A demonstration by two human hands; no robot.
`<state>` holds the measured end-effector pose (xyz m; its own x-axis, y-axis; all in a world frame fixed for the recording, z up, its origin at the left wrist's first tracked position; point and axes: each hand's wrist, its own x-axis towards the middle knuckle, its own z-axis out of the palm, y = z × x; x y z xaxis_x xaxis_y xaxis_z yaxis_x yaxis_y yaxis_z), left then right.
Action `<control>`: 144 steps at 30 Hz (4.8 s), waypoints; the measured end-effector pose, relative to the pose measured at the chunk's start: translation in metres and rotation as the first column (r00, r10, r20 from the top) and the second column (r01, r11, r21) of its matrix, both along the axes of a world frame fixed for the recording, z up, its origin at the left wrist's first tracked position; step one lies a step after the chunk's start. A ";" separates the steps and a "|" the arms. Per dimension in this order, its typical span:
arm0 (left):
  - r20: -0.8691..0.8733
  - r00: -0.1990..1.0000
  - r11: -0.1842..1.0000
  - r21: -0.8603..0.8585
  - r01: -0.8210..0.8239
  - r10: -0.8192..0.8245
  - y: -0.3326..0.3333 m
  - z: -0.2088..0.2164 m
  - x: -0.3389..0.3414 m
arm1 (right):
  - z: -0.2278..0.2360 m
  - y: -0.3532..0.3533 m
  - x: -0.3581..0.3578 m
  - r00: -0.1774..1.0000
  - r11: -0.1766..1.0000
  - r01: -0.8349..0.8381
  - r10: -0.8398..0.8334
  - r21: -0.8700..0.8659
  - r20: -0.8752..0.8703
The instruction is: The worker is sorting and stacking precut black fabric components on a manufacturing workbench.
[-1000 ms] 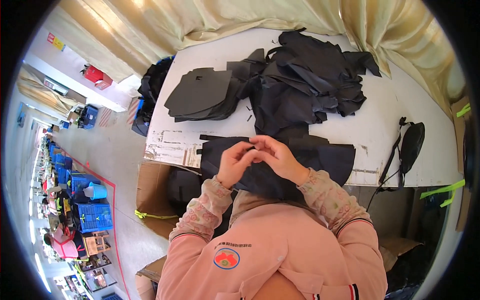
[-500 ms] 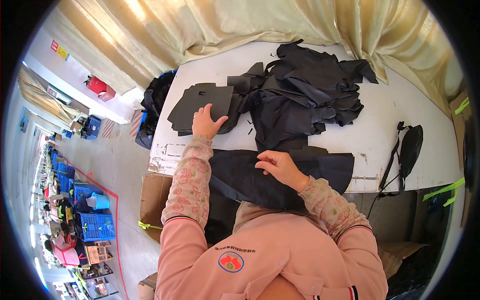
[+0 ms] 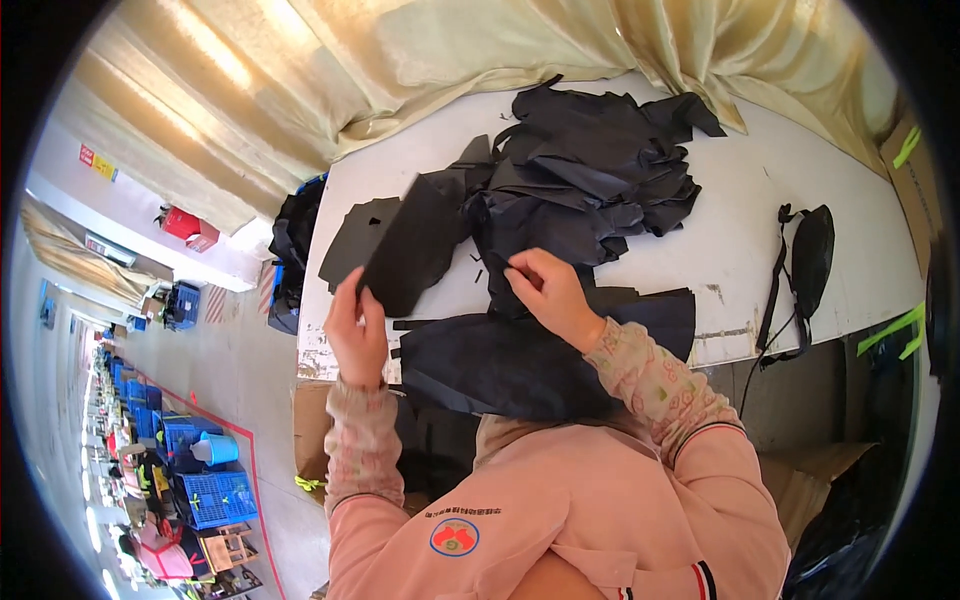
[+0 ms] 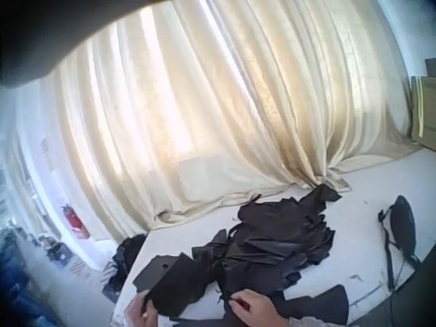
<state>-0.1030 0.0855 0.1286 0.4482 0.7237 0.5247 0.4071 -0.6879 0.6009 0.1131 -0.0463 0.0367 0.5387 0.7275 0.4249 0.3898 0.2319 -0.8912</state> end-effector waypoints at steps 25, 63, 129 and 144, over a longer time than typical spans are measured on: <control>0.131 0.899 0.900 -0.076 0.429 -0.418 -0.060 -0.080 0.068 | 0.007 -0.035 0.031 0.471 0.678 -0.734 0.553 0.043 -0.688; -0.051 0.039 0.064 -0.884 0.463 -0.998 -0.040 -0.126 0.216 | -0.008 -0.120 0.106 0.843 0.650 -0.018 0.418 -0.759 0.338; 0.428 0.415 0.314 -0.288 0.905 -0.803 -0.021 0.020 0.120 | 0.115 -0.044 0.053 0.560 0.930 -0.364 0.176 0.049 0.810; 0.361 0.501 0.455 -0.210 0.865 -0.787 -0.037 -0.008 0.145 | 0.169 -0.074 0.025 0.412 0.931 -0.228 0.358 -0.286 0.838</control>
<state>0.0420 0.0480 0.1209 0.8515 0.1957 0.4865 -0.3905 -0.3826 0.8373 0.1381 -0.1205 0.2060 -0.3194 0.8386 0.4413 0.8937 0.4214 -0.1538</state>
